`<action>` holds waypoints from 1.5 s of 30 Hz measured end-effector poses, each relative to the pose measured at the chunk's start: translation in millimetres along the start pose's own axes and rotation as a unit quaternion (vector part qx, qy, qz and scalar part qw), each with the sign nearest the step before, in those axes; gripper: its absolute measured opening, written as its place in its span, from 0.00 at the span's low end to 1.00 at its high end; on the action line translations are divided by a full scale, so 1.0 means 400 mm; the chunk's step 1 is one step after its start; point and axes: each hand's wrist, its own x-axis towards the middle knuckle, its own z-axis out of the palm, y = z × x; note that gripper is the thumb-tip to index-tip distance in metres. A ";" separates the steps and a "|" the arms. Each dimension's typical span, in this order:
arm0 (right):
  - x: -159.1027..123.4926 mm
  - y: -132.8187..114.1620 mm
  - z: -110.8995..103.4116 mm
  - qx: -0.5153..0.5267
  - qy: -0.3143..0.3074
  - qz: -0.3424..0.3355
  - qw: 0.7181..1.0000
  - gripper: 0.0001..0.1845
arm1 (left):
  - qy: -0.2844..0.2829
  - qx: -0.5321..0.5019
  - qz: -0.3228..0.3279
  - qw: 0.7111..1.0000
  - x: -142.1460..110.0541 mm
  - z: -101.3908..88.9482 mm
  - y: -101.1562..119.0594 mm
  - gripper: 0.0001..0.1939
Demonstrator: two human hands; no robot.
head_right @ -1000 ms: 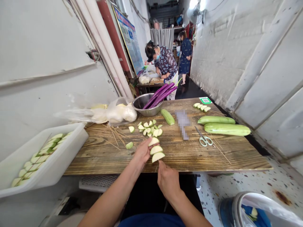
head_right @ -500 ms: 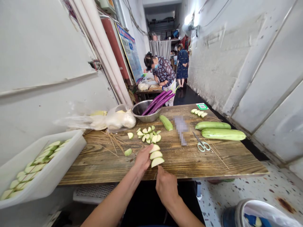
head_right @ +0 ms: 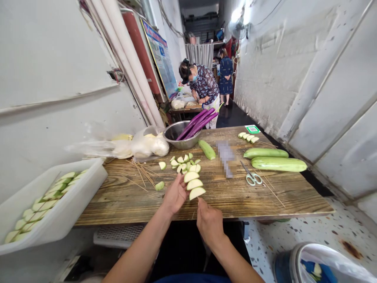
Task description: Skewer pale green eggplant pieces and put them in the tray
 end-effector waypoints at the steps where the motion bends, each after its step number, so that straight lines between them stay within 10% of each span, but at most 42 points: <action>1: 0.001 0.000 0.000 0.000 0.002 0.001 1.000 0.18 | -0.002 0.010 0.004 1.000 -0.008 -0.003 -0.002 0.17; 8: 0.010 -0.011 0.006 -0.002 0.027 0.009 1.000 0.18 | -0.065 0.048 0.007 0.997 -0.050 -0.014 -0.030 0.16; 23: 0.002 -0.009 0.010 0.142 -0.010 0.066 0.988 0.21 | -0.009 0.016 -0.038 0.999 -0.038 -0.035 -0.084 0.14; 45: 0.006 0.008 0.014 0.060 0.013 0.045 0.997 0.21 | 0.006 0.048 -0.063 0.997 -0.049 -0.007 -0.119 0.17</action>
